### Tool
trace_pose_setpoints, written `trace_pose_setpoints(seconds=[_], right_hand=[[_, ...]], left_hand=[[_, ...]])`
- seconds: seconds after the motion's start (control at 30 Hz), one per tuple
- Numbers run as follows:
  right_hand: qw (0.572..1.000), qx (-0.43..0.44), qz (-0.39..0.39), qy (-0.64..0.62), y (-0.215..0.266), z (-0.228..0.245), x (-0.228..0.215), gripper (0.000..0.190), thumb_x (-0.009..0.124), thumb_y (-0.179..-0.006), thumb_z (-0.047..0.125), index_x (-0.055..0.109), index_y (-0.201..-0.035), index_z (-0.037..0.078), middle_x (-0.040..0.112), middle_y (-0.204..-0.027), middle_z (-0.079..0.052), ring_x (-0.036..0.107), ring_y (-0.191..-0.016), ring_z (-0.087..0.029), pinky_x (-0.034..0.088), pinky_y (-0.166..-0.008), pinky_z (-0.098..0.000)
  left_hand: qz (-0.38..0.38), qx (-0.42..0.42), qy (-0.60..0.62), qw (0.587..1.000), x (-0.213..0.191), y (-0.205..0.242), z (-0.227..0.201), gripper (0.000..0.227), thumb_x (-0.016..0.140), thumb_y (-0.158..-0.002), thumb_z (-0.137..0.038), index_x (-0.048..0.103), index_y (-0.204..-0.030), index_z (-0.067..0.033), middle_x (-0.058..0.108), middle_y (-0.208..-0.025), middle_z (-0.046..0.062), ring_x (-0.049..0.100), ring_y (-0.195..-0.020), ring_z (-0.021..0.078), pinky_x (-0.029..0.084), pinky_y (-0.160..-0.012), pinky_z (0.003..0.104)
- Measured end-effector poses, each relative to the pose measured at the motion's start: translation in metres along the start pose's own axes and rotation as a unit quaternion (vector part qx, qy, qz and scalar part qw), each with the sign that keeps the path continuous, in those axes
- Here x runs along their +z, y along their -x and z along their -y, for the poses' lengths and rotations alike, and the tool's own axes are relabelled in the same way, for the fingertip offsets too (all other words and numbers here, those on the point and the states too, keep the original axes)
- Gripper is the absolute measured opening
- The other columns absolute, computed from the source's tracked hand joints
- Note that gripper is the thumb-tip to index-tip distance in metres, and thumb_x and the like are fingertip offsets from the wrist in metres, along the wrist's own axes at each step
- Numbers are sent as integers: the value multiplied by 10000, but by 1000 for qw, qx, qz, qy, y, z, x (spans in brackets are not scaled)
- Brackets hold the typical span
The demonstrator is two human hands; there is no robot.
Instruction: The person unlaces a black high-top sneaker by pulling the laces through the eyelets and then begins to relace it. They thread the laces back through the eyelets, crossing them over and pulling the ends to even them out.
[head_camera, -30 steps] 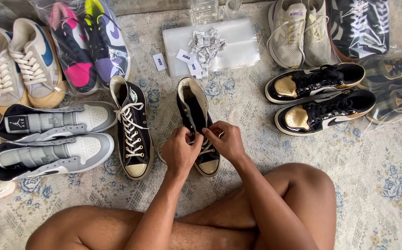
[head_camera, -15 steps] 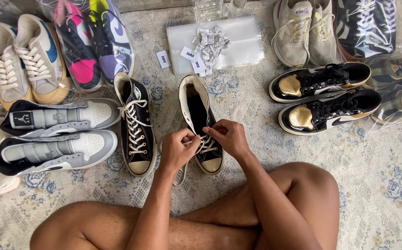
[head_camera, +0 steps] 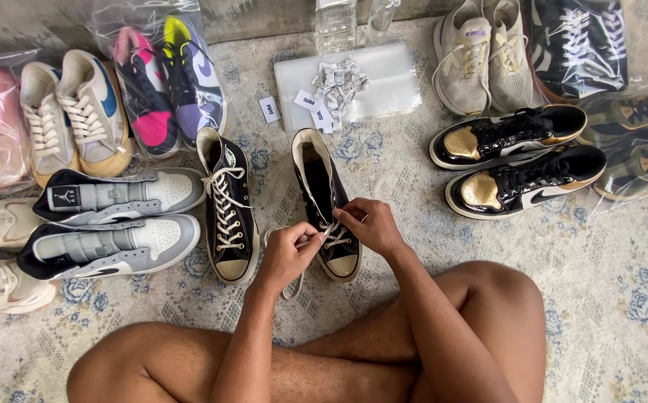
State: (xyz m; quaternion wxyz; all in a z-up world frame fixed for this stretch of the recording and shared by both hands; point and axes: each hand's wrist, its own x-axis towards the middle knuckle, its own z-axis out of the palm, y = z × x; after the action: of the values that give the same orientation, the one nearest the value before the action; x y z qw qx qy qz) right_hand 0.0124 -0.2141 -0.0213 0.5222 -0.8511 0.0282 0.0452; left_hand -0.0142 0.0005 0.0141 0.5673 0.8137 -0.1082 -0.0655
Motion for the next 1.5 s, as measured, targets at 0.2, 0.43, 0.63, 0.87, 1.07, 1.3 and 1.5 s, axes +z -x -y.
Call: trace_pose_setpoints(seconds=[0.2, 0.43, 0.63, 0.87, 1.07, 1.3, 1.5], right_hand=[[999, 12, 1, 35, 4, 1, -9, 278, 744, -915, 327, 806, -892, 57, 726, -642, -120, 683, -606, -228, 525, -595, -344], [991, 107, 81, -10, 24, 26, -16, 369, 688, -920, 399, 813, -763, 90, 715, -586, -88, 617, -567, -180, 483, -596, -317], [990, 61, 129, 20, 21, 8, -5, 246, 728, -846, 297, 810, -821, 67, 738, -654, -130, 707, -647, -265, 513, -631, -385], [989, 13, 149, 7, 23, 12, -9, 199, 673, -895, 177, 791, -901, 17, 758, -729, -161, 730, -687, -303, 551, -659, -411], [985, 7, 172, -1, 23, 10, -12, 196, 667, -916, 191, 789, -956, 43, 753, -750, -157, 723, -709, -297, 548, -661, -406], [978, -6, 208, -13, 27, 18, -23, 202, 637, -935, 188, 750, -1007, 37, 752, -820, -172, 715, -785, -293, 559, -720, -437], [974, -17, 227, -14, 29, 27, -27, 187, 622, -954, 178, 747, -1015, 53, 734, -784, -156, 684, -758, -279, 553, -702, -436]], left_hand=[[17, -11, 15, 1000, -5, 8, -10, 156, 672, -935, -89, 735, -799, -43, 496, -456, 52, 416, -463, 110, 381, -488, 294], [48, 0, -21, 999, 15, 20, -7, 143, 698, -927, -116, 729, -805, -47, 562, -479, 44, 448, -464, 110, 390, -477, 301], [98, 39, -100, 989, 26, 26, -13, 180, 668, -949, -179, 730, -820, -70, 711, -611, 133, 707, -577, 329, 545, -546, 389], [-39, 38, -175, 983, 35, 11, 14, 153, 670, -999, -195, 606, -1047, -65, 593, -949, 130, 684, -940, 338, 598, -777, 456], [-11, 14, -129, 991, 40, 14, 10, 32, 574, -1038, -98, 544, -1044, -107, 474, -1027, 63, 601, -1021, 311, 564, -821, 424], [2, -32, -2, 999, 41, 15, 25, 54, 631, -1023, -151, 603, -1060, -122, 495, -1173, 58, 540, -1200, 310, 501, -936, 400], [-7, -82, 121, 989, 35, 14, 26, 103, 679, -1005, -192, 665, -1058, -105, 480, -1359, 168, 467, -1352, 376, 526, -991, 411]])
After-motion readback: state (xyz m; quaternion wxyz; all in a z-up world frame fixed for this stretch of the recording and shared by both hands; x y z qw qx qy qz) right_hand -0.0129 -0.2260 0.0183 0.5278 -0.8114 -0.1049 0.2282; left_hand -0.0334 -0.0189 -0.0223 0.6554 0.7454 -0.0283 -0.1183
